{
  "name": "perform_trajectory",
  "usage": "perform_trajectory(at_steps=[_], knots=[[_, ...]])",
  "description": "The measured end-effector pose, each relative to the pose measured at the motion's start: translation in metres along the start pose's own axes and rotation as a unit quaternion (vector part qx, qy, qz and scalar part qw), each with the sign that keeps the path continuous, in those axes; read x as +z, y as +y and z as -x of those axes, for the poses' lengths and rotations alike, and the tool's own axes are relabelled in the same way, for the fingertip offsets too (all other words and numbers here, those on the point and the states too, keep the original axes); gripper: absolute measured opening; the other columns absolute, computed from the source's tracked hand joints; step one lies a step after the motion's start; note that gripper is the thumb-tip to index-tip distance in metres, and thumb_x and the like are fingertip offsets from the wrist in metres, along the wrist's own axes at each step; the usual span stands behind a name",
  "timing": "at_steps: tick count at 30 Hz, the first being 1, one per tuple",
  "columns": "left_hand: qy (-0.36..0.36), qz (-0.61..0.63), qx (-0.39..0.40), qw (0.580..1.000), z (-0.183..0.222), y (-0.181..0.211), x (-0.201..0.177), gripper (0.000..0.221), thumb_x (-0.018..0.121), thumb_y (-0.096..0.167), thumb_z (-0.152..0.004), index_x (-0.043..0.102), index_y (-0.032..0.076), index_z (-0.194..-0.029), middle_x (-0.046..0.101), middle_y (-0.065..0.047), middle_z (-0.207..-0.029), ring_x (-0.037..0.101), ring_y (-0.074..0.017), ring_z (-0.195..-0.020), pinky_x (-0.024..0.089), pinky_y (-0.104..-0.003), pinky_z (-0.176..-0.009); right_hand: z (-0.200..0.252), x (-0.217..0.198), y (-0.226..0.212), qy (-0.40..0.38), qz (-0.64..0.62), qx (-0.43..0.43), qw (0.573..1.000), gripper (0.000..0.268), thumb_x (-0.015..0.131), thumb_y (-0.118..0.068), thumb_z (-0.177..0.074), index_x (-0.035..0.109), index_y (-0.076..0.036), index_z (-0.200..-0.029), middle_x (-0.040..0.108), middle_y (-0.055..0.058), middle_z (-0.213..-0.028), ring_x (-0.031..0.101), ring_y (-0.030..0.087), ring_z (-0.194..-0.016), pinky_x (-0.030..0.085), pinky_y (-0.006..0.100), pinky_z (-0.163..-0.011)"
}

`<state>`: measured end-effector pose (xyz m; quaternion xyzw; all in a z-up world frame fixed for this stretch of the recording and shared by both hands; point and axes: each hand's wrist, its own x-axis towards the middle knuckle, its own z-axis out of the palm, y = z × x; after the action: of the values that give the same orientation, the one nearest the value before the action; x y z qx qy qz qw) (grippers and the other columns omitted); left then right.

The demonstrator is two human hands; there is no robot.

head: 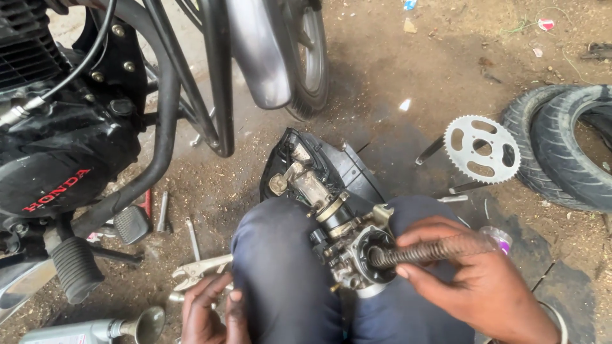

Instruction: The person sits on the ground with a motorcycle carburetor in their lap and disassembles it by hand, removing the float chamber cover and float, then uses a screwdriver to loosen parts and separates the spring and other internal components.

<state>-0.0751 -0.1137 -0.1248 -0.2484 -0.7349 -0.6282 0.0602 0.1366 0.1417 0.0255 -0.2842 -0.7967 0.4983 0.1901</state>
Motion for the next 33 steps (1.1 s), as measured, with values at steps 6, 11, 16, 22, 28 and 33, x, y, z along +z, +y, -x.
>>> perform_trajectory(at_steps=[6,11,16,22,28,33], knots=[[-0.003,0.031,-0.029,0.999,-0.004,0.002,0.0,0.026,0.069,0.015,-0.097,0.068,-0.002,-0.116,0.063,-0.015,-0.119,0.062,-0.0259,-0.124,0.049,-0.042,-0.113,-0.007,0.003,-0.009,-0.004,0.083,-0.06,0.995,0.03,0.086,-0.007,-0.074,0.079,-0.009,-0.103,0.071,0.006,-0.108,0.072,0.017,-0.101,0.058,0.029,-0.084],[-0.017,0.034,-0.051,0.998,-0.005,-0.003,0.001,0.025,0.069,0.014,-0.096,0.069,-0.002,-0.115,0.063,-0.013,-0.12,0.061,-0.0257,-0.125,0.048,-0.043,-0.117,-0.01,0.001,-0.005,-0.028,0.064,-0.057,0.996,0.031,0.086,-0.013,-0.08,0.079,-0.01,-0.109,0.073,0.003,-0.11,0.072,0.016,-0.099,0.06,0.028,-0.082],[-0.014,0.059,-0.056,0.997,-0.004,-0.012,-0.002,0.025,0.069,0.016,-0.098,0.068,-0.002,-0.116,0.063,-0.013,-0.12,0.063,-0.0252,-0.124,0.049,-0.043,-0.115,-0.013,0.0,-0.003,-0.078,0.106,-0.048,0.99,0.04,0.088,-0.018,-0.08,0.077,-0.012,-0.118,0.069,0.002,-0.113,0.069,0.016,-0.103,0.06,0.029,-0.085],[0.005,0.095,-0.078,0.992,-0.005,-0.008,0.002,0.026,0.069,0.018,-0.1,0.066,-0.003,-0.115,0.066,-0.015,-0.119,0.069,-0.0275,-0.12,0.054,-0.044,-0.112,0.001,-0.023,0.005,-0.046,0.041,0.006,0.998,0.085,0.094,-0.014,-0.067,0.057,-0.013,-0.145,0.063,0.008,-0.121,0.062,0.023,-0.111,0.059,0.039,-0.093],[-0.001,0.081,-0.098,0.992,-0.006,-0.004,0.001,0.026,0.068,0.019,-0.099,0.065,-0.004,-0.112,0.067,-0.016,-0.116,0.071,-0.0287,-0.117,0.056,-0.044,-0.109,0.034,-0.003,-0.004,0.136,-0.141,-0.139,0.971,0.057,0.079,0.007,-0.08,0.058,-0.004,-0.132,0.066,0.017,-0.121,0.068,0.023,-0.111,0.064,0.038,-0.093],[-0.015,0.08,-0.079,0.994,-0.006,-0.008,0.003,0.027,0.068,0.019,-0.1,0.065,-0.004,-0.114,0.066,-0.016,-0.117,0.07,-0.0282,-0.117,0.056,-0.044,-0.11,0.037,0.018,-0.013,0.235,-0.04,-0.06,0.969,0.027,0.071,0.011,-0.081,0.067,0.006,-0.107,0.067,0.022,-0.12,0.073,0.026,-0.112,0.066,0.036,-0.089]])
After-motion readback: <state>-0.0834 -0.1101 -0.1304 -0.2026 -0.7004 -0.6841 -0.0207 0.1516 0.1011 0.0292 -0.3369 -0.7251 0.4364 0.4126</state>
